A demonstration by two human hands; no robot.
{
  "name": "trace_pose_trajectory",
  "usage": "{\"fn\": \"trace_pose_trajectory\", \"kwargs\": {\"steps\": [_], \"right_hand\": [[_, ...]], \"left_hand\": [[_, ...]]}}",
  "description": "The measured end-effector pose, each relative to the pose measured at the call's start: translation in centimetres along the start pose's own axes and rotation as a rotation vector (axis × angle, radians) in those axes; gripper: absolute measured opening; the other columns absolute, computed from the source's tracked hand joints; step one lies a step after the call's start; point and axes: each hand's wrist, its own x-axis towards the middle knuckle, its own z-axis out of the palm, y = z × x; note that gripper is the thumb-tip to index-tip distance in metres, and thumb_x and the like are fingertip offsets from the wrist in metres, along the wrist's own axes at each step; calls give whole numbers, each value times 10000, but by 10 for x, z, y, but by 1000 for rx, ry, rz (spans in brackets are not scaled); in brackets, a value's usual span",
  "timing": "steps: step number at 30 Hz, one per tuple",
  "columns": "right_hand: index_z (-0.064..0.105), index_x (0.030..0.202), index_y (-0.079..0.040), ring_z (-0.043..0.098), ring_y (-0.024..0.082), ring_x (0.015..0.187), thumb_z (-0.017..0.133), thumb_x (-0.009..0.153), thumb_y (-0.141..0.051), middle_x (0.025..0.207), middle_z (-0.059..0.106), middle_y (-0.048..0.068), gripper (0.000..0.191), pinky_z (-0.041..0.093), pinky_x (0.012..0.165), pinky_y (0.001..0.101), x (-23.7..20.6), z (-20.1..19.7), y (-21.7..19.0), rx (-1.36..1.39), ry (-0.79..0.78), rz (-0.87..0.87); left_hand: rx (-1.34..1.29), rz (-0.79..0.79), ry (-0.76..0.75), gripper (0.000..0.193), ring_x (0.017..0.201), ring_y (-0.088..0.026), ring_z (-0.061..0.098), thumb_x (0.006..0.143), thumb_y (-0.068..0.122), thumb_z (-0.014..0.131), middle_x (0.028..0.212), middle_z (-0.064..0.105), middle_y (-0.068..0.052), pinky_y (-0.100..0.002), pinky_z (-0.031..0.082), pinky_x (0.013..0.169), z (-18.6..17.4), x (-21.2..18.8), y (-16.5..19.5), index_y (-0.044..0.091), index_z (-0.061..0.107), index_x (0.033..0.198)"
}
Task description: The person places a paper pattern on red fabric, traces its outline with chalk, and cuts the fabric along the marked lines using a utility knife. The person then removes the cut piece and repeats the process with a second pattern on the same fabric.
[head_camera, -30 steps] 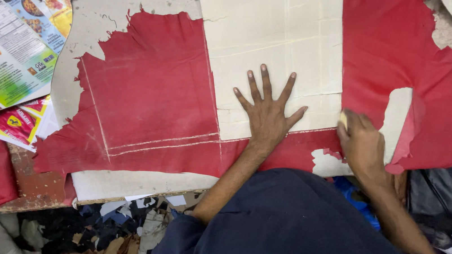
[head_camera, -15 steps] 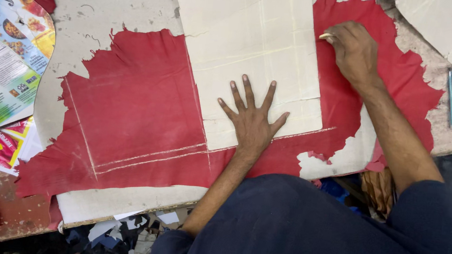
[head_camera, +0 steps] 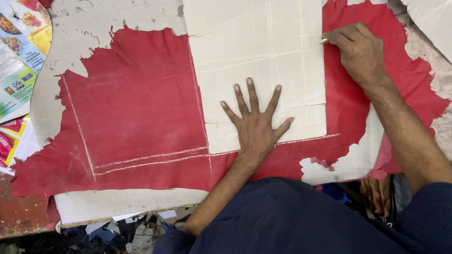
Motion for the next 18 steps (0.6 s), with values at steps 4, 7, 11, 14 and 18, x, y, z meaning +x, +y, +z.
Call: {"fn": "trace_pose_trajectory", "kwargs": {"steps": [4,7,11,14,18], "right_hand": [[786,1078,-151,672,162,989,720,1016,3,1039,737,-38,179,555,700,295,2,4,0,71,-6,44],[789,1062,-152,674,162,981,734,1013,-7,1051,743,-33,162,540,670,294,2,6,0,42,-22,34],[779,1087,-125,670,158,980,727,976,-16,1041,750,-14,165,558,734,295,3,-3,1,-53,-17,-36],[771,1112,-107,668,154,956,731,992,-16,1039,750,1,156,569,743,283,5,-11,-6,-92,21,-45],[794,1164,-118,683,173,920,779,1008,-13,1021,758,15,188,568,727,302,12,-10,-35,39,26,7]], "left_hand": [[2,-5,-10,841,1564,-488,-130,916,752,590,1710,-34,-255,-866,-66,1119,1,1,-2,341,367,1615],[3,-5,-6,846,1563,-487,-143,908,755,587,1710,-40,-250,-869,-67,1115,3,1,-3,351,356,1615],[-31,-4,-21,855,1547,-490,-159,901,761,582,1700,-44,-262,-881,-77,1100,4,2,-5,344,348,1610],[-27,-10,-37,850,1551,-493,-165,905,755,585,1704,-41,-264,-879,-77,1101,4,2,-5,347,348,1612],[-22,-11,-32,847,1555,-493,-151,903,754,584,1705,-25,-262,-884,-52,1105,2,2,-4,357,345,1612]]}}
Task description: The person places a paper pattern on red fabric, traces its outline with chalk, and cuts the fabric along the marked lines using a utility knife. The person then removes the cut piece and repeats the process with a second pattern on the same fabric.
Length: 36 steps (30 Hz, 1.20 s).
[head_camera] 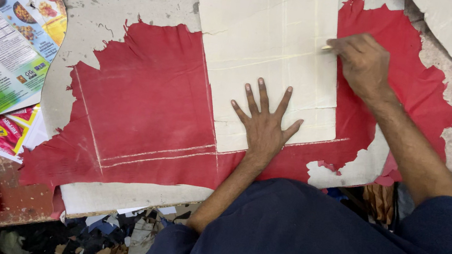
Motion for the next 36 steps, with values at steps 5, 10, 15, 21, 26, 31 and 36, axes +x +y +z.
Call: {"fn": "trace_pose_trajectory", "kwargs": {"steps": [5,10,15,21,26,31,36], "right_hand": [[776,1139,-75,720,192,915,801,947,-39,1004,765,47,197,595,756,307,23,31,-61,272,-22,-58],[765,1132,-49,721,191,915,794,937,-80,1014,773,59,199,599,747,307,58,71,-127,431,-33,-174],[774,1137,-51,714,185,925,777,945,-124,1018,775,49,205,600,751,306,84,98,-167,436,-47,-241],[775,1122,-70,702,162,899,776,957,-131,1018,777,25,176,599,728,286,89,109,-179,419,-51,-240],[776,1133,-73,703,150,916,758,964,-89,1029,776,28,170,599,738,271,87,109,-178,378,-66,-260],[766,1159,-74,705,154,953,746,933,-54,1060,774,31,228,605,787,276,78,99,-160,332,-57,-280],[766,1168,-62,703,161,960,762,902,-31,1075,775,43,268,606,792,274,61,85,-124,262,-67,-270]], "left_hand": [[17,-4,24,821,1571,-505,-93,898,748,587,1708,47,-270,-883,-19,1123,-7,-1,2,356,400,1595],[18,-44,-136,711,1556,-542,5,879,751,599,1636,286,-296,-873,-29,1109,-12,0,2,281,614,1412],[51,-35,-57,807,1536,-508,190,848,755,607,1546,445,-223,-860,-27,1126,-13,-2,1,231,605,1461],[27,-16,6,916,1509,-498,266,820,785,569,1537,463,-219,-856,-30,1131,-11,-4,0,277,442,1571],[16,-32,-52,903,1518,-492,255,840,786,561,1525,465,-206,-861,-38,1137,-8,-5,0,292,442,1585],[63,-38,-163,734,1550,-527,112,868,763,588,1583,423,-224,-863,-41,1105,-5,-3,-1,254,626,1395],[-5,-4,-8,721,1563,-518,-47,879,739,604,1660,219,-303,-869,-50,1118,-2,-5,-1,257,644,1413]]}}
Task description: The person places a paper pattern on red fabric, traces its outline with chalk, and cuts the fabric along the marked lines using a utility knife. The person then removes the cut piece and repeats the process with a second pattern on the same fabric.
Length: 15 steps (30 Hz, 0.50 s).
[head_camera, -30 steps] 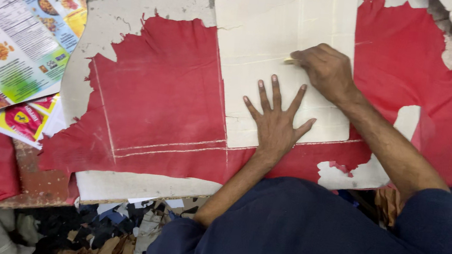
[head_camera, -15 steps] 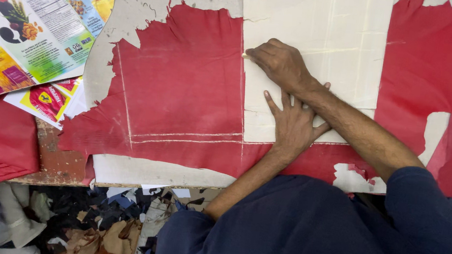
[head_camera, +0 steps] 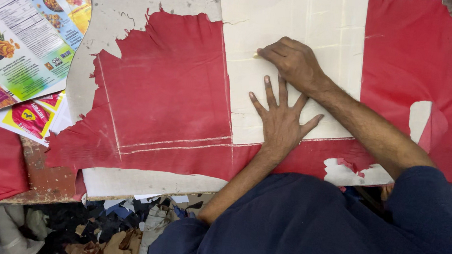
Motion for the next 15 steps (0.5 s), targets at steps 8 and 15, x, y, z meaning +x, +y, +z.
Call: {"fn": "trace_pose_trajectory", "kwargs": {"steps": [8,15], "right_hand": [[770,1157,-56,700,164,974,746,935,27,1097,771,37,239,609,826,286,-45,-40,39,-67,2,56],[777,1132,-58,699,184,944,748,942,49,1063,765,32,220,596,754,307,-74,-74,63,-101,25,109]], "left_hand": [[25,0,8,826,1571,-500,-117,894,742,599,1713,33,-268,-864,-61,1133,0,-2,4,369,387,1600],[34,10,-5,840,1559,-489,-153,907,765,573,1709,-6,-270,-868,-82,1124,0,-2,4,358,360,1610]]}}
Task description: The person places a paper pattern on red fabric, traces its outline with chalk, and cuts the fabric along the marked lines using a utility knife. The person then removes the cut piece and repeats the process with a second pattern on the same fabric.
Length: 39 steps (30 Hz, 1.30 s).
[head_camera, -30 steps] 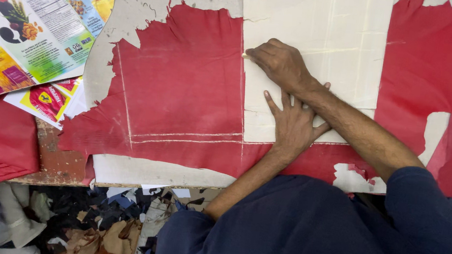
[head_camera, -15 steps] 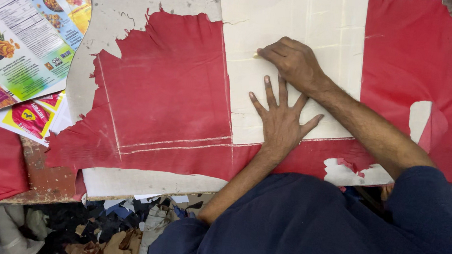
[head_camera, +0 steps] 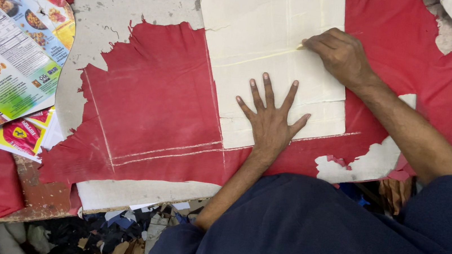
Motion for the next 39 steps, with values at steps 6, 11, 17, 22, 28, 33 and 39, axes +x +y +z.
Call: {"fn": "trace_pose_trajectory", "kwargs": {"steps": [6,11,17,22,28,33,39], "right_hand": [[763,1140,-65,708,206,967,752,988,3,1106,756,43,168,597,810,317,-23,-19,28,-29,11,8],[754,1080,-67,695,201,925,743,1034,11,1062,747,44,91,583,793,316,-47,-42,60,-74,0,17],[695,1056,-37,663,216,919,692,1018,83,1058,745,54,126,565,817,320,-77,-66,74,-200,104,134],[712,1092,-11,701,246,948,738,1052,114,1078,758,80,134,560,806,348,-93,-71,30,-130,190,254],[699,1152,14,697,298,967,748,1020,82,1118,733,150,157,566,812,388,-92,-57,-65,80,262,506],[701,1164,28,705,267,953,715,994,79,1070,715,157,178,583,804,359,-97,-44,-118,246,294,619],[683,1172,30,706,225,899,707,1010,56,1081,711,162,166,559,768,321,-117,-29,-150,345,322,798]], "left_hand": [[6,3,5,824,1561,-483,-169,915,771,551,1714,-33,-255,-866,-90,1123,3,-2,-1,365,368,1608],[-9,11,17,821,1559,-485,-164,914,762,563,1712,-32,-254,-872,-78,1116,1,-2,0,359,370,1602],[3,9,28,837,1567,-492,-152,912,744,590,1715,-23,-259,-875,-54,1123,-4,-1,1,348,364,1614],[-7,8,19,840,1555,-491,-152,902,746,589,1705,-24,-266,-882,-53,1108,-4,-1,1,351,360,1607],[4,18,43,846,1555,-491,-171,911,751,583,1706,-25,-269,-880,-56,1112,-3,-1,-1,349,347,1617],[13,14,46,852,1573,-510,-108,904,760,580,1715,12,-274,-878,-41,1122,-7,-2,0,359,345,1618],[25,-6,44,859,1581,-522,-51,880,776,578,1717,44,-270,-878,-23,1136,-5,-4,-4,379,351,1607]]}}
